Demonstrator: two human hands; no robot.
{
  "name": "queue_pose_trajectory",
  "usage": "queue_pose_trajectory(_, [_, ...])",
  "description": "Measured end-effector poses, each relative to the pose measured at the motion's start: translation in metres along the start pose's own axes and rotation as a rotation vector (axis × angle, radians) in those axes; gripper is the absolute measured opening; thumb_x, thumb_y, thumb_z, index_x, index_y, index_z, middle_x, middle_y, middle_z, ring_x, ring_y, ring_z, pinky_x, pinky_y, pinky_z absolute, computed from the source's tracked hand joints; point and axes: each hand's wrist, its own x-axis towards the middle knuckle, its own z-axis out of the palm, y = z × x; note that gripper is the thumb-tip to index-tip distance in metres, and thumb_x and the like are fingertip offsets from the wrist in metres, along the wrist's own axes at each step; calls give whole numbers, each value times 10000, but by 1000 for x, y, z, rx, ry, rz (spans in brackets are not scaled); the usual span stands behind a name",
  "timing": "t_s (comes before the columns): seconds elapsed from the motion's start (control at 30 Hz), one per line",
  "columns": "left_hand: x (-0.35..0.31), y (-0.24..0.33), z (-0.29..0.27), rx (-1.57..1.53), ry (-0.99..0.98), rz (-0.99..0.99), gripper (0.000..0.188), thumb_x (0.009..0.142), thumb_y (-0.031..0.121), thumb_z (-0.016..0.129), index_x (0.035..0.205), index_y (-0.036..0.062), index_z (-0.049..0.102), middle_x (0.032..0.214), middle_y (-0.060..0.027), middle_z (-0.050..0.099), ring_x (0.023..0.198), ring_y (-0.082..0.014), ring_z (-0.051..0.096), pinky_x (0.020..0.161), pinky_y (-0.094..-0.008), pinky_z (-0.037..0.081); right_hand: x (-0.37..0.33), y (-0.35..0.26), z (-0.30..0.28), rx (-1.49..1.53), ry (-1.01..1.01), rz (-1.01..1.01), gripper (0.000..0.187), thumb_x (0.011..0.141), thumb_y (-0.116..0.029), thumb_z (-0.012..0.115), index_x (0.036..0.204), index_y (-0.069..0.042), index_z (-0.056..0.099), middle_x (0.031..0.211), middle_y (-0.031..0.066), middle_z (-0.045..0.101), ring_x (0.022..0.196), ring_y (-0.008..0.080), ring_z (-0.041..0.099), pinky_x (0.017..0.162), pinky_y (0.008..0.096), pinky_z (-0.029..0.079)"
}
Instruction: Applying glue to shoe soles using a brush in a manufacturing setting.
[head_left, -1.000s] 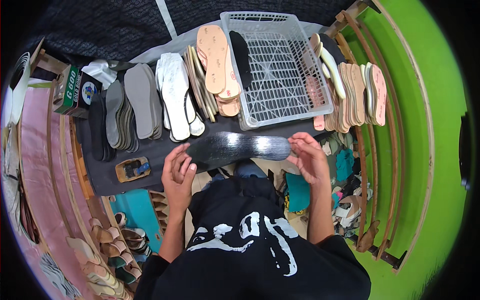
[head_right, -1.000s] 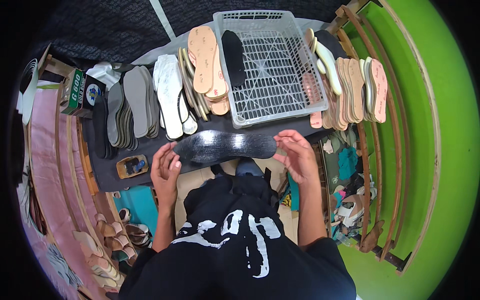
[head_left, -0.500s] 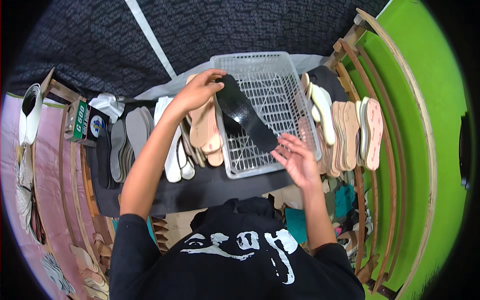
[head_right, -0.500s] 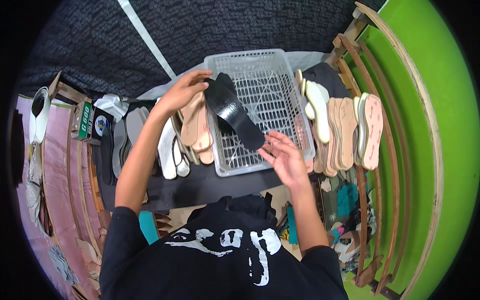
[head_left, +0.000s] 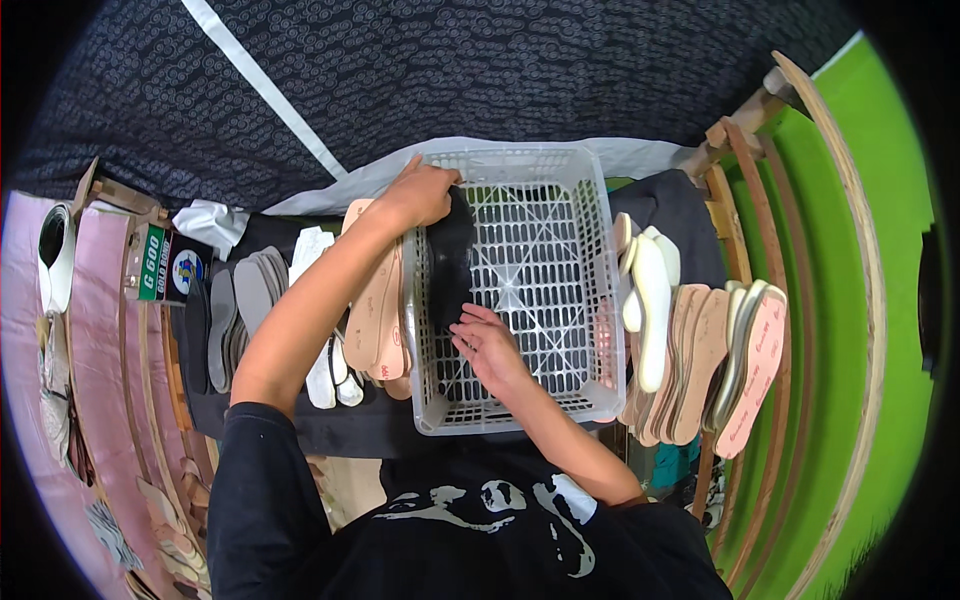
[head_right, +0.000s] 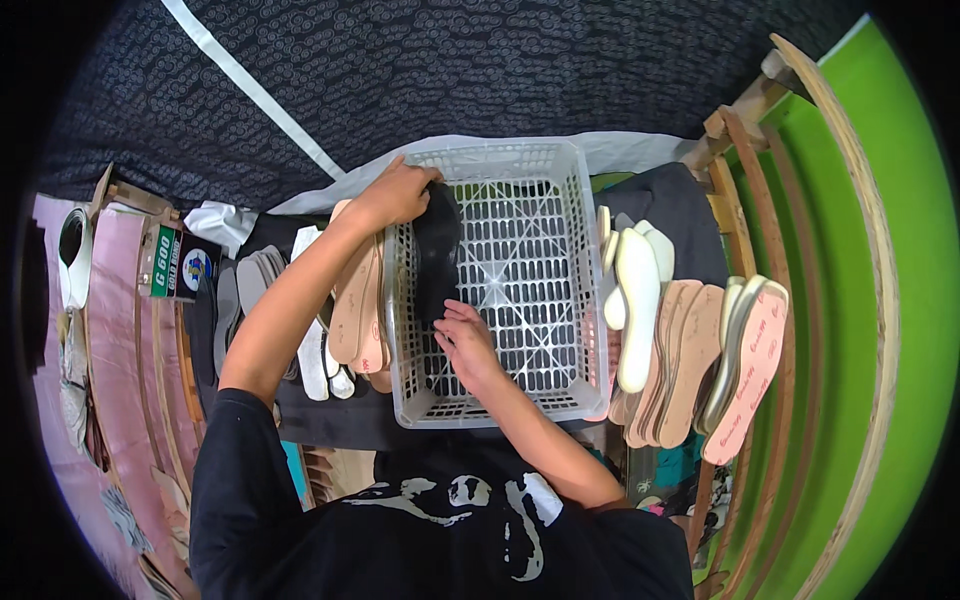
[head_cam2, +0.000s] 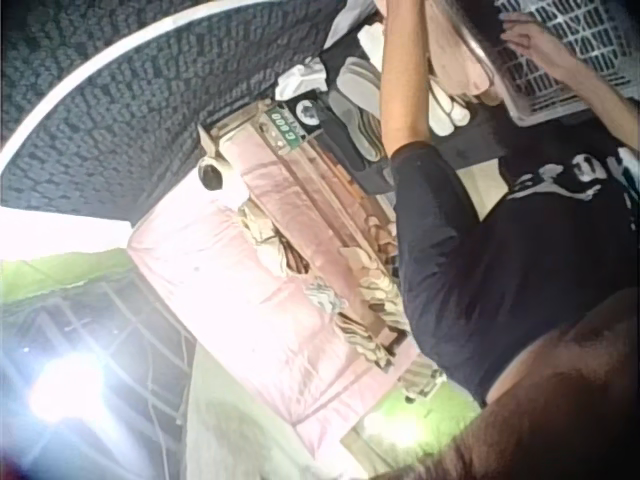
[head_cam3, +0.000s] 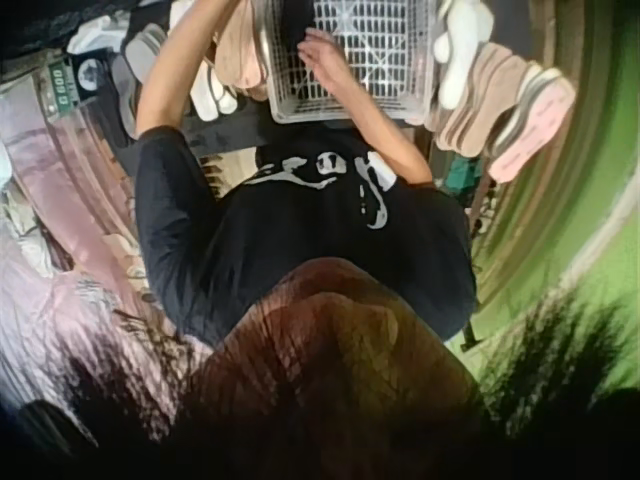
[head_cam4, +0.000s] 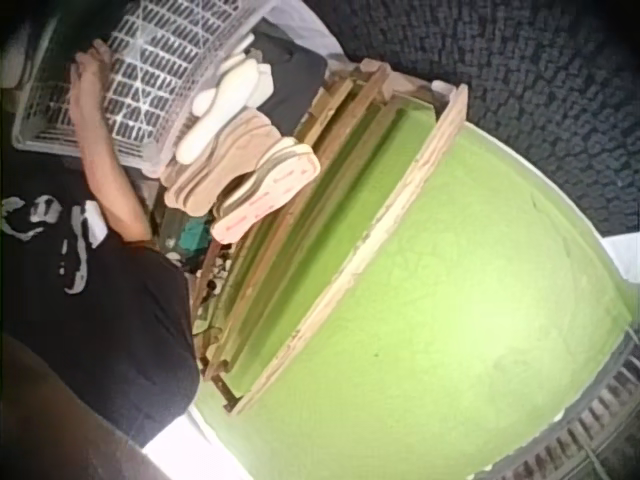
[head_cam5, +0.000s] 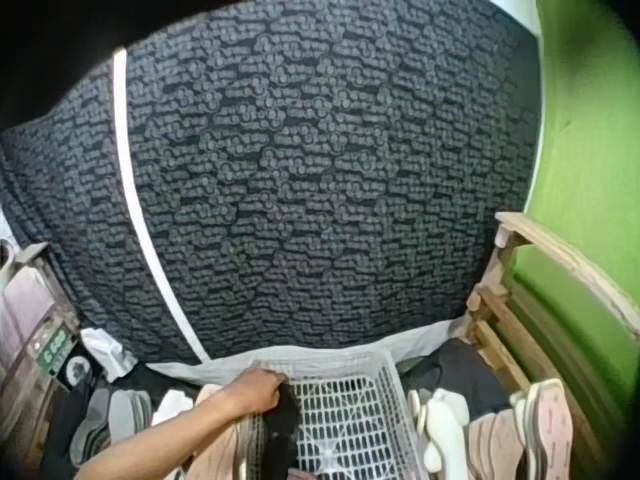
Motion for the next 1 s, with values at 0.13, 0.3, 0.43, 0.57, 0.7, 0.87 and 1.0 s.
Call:
queue_pose_trajectory(0.13, [3,11,8,144,25,-7,534,920,51,569,1431,124,707,1308,-185,753,1303,-350,668,1341,-538,237,8,-1,-4,-97,7,15,494,972,0,671,1452,-47,566,1400,110,519,1322,229,575,1174,401,442])
queue_pose_trajectory(0.3, [2,6,11,296,62,-45,509,921,84,605,1409,150,734,1279,-138,765,1325,-343,648,1333,-617,209,5,-3,0,-160,-42,34,411,988,-23,671,1394,-62,619,1419,96,525,1345,205,531,1139,350,430])
queue_pose_trajectory(0.43, [-10,9,0,198,53,-76,501,918,79,604,1395,146,740,1301,-122,762,1339,-338,640,1331,-619,213,7,-2,-7,-258,-97,-13,401,982,-24,676,1378,-60,624,1395,119,550,1391,208,489,1140,335,416])
queue_pose_trajectory(0.57, [-65,12,-19,-3,293,-66,399,958,118,639,1345,135,735,1393,-90,727,1359,-335,629,1319,-666,192,-5,-4,-3,-346,-100,-190,389,948,-19,713,1331,-61,657,1707,206,346,1546,327,436,1224,394,364])
queue_pose_trajectory(0.7, [-159,25,-34,-288,721,-36,290,955,77,682,1238,59,740,1322,-142,741,1298,-363,666,1209,-558,388,-30,-3,6,-487,-130,-347,307,954,9,707,1249,-67,673,1762,210,295,1535,325,487,1225,424,388])
queue_pose_trajectory(0.87, [-288,36,45,-663,1185,-256,99,925,-65,696,1017,-32,714,1028,-142,742,976,-282,716,925,-376,553,-88,17,45,-726,-205,-574,159,952,14,698,1107,-12,679,1546,210,586,1451,335,576,1177,452,474])
queue_pose_trajectory(1.0, [-388,53,117,-582,1074,-277,57,897,-40,736,938,-4,720,913,-137,740,848,-264,726,780,-356,564,-126,57,81,-1086,-338,-1098,114,880,32,726,990,11,703,1286,204,714,1251,423,674,1081,462,520])
